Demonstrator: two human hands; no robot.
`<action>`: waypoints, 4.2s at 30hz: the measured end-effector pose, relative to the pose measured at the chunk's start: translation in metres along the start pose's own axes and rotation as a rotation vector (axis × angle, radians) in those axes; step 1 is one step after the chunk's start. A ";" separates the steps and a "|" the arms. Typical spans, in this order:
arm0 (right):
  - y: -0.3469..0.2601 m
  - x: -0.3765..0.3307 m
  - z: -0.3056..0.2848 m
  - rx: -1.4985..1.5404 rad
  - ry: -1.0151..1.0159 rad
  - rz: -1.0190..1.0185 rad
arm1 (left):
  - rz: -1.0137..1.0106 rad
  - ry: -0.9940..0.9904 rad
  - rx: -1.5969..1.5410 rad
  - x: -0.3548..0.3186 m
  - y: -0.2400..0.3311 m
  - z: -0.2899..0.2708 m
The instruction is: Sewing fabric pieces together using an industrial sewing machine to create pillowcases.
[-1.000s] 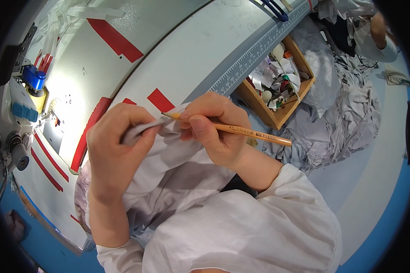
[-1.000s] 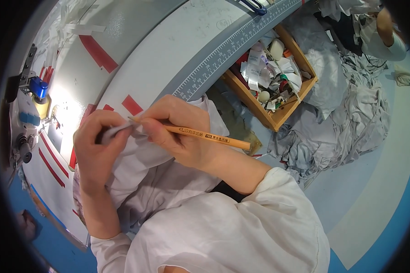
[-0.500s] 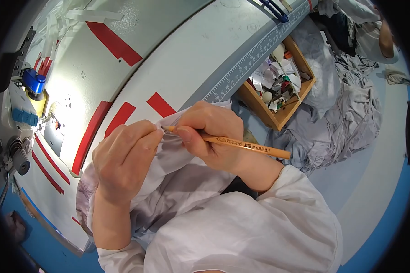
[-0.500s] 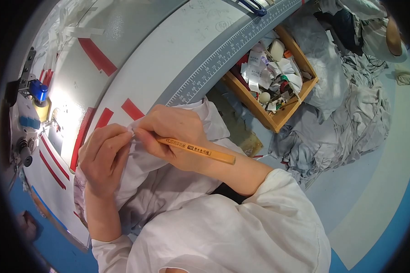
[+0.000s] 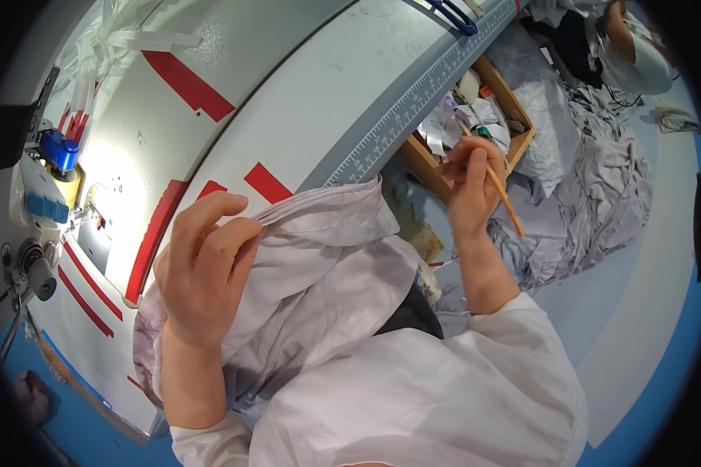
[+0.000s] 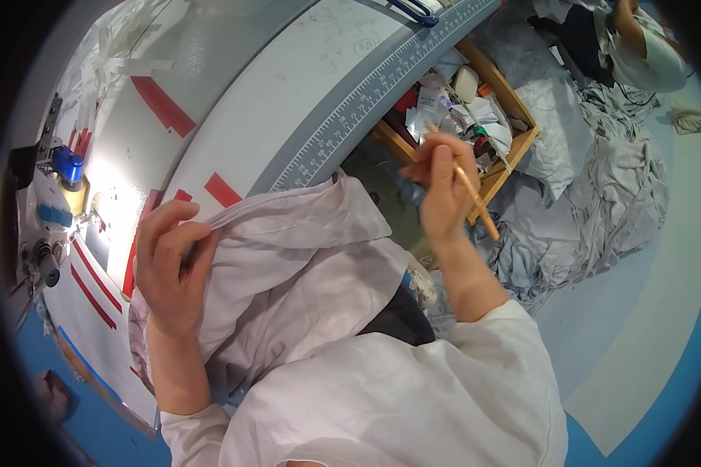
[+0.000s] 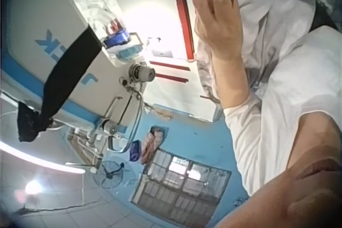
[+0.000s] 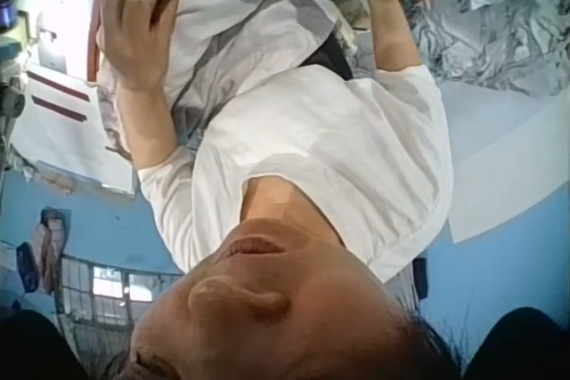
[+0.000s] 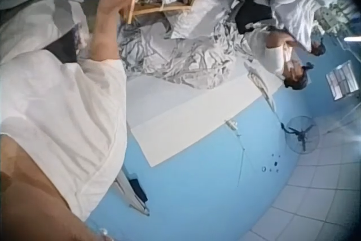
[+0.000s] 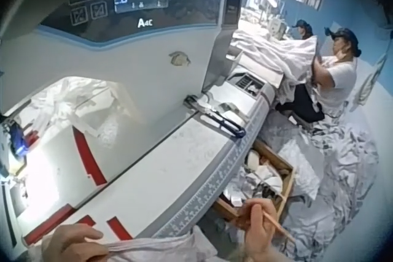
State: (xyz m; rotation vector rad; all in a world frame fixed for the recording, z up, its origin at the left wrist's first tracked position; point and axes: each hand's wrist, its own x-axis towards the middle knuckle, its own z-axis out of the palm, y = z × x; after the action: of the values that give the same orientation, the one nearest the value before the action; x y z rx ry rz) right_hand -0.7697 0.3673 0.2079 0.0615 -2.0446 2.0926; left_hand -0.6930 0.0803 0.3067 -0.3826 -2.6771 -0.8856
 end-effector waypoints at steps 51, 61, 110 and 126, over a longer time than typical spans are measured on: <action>-0.200 0.010 0.062 0.022 -1.531 -0.504 | -0.705 0.691 0.354 -0.237 0.170 -0.162; -0.097 0.029 0.094 -0.388 -1.070 0.010 | -0.758 0.373 -0.191 -0.210 -0.005 -0.123; -0.078 0.039 0.291 -0.968 -1.565 -0.332 | -0.781 0.188 -0.059 -0.046 -0.093 -0.102; -0.081 0.036 0.290 -1.003 -1.590 -0.412 | -0.617 0.324 -0.087 -0.044 -0.099 -0.111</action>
State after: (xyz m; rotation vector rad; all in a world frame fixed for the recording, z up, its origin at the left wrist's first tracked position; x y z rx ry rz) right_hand -0.8244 0.0850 0.3035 2.1933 -2.9654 0.2945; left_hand -0.6646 -0.0713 0.3236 0.5594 -2.4689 -1.1095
